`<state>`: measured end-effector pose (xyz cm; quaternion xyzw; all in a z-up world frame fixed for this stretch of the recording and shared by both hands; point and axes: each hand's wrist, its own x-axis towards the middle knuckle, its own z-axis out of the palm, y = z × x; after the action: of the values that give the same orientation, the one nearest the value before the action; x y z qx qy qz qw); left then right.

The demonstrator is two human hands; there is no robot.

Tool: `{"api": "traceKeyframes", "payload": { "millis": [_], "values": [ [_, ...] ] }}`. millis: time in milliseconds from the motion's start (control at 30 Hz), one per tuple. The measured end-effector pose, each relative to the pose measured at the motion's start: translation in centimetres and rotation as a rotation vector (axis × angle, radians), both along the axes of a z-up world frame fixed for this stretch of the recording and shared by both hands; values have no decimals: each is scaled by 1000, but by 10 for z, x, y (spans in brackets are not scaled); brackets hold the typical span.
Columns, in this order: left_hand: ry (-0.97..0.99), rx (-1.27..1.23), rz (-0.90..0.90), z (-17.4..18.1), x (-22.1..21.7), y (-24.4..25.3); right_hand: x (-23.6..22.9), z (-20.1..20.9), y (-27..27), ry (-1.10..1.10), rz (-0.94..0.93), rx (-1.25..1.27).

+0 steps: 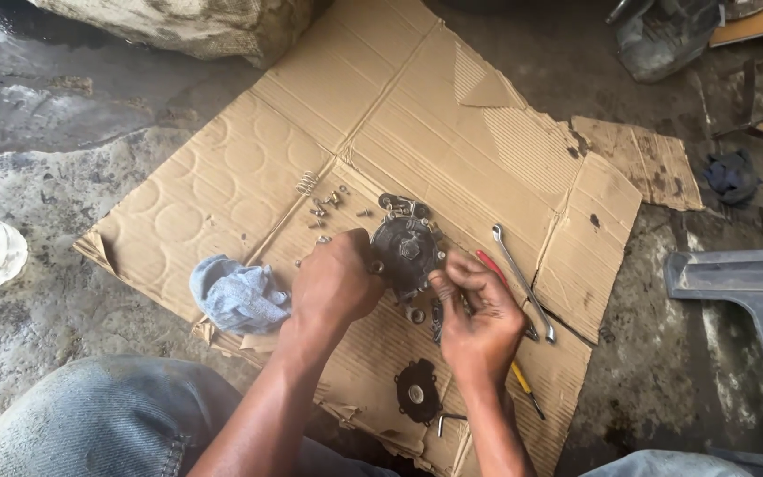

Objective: Disassembling a mechanical component, likely a carburetor or pump, using various tools.

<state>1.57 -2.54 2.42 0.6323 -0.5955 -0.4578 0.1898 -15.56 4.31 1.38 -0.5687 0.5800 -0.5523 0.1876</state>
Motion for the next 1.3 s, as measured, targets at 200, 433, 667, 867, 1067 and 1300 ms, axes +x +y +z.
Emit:
{"api": "traceKeyframes", "payload": {
  "millis": [200,433,667,867,1067,1300],
  "values": [
    [14,18,0,-3,1,2,-10,-13,-3,-60,-40,23],
    [23,10,-3,-3,0,2,-4,-12,-3,280,-168,-82],
    [-56,33,-4,0,2,1,1,-4,0,323,-107,-1],
    [43,21,7,-6,1,2,-8,-13,-4,-10,-72,7],
    [21,-21,-3,-3,0,3,5,-8,-7,38,-238,-49],
    [27,8,-11,1,3,3,-6,-2,-2,105,-93,-4]
  ]
}}
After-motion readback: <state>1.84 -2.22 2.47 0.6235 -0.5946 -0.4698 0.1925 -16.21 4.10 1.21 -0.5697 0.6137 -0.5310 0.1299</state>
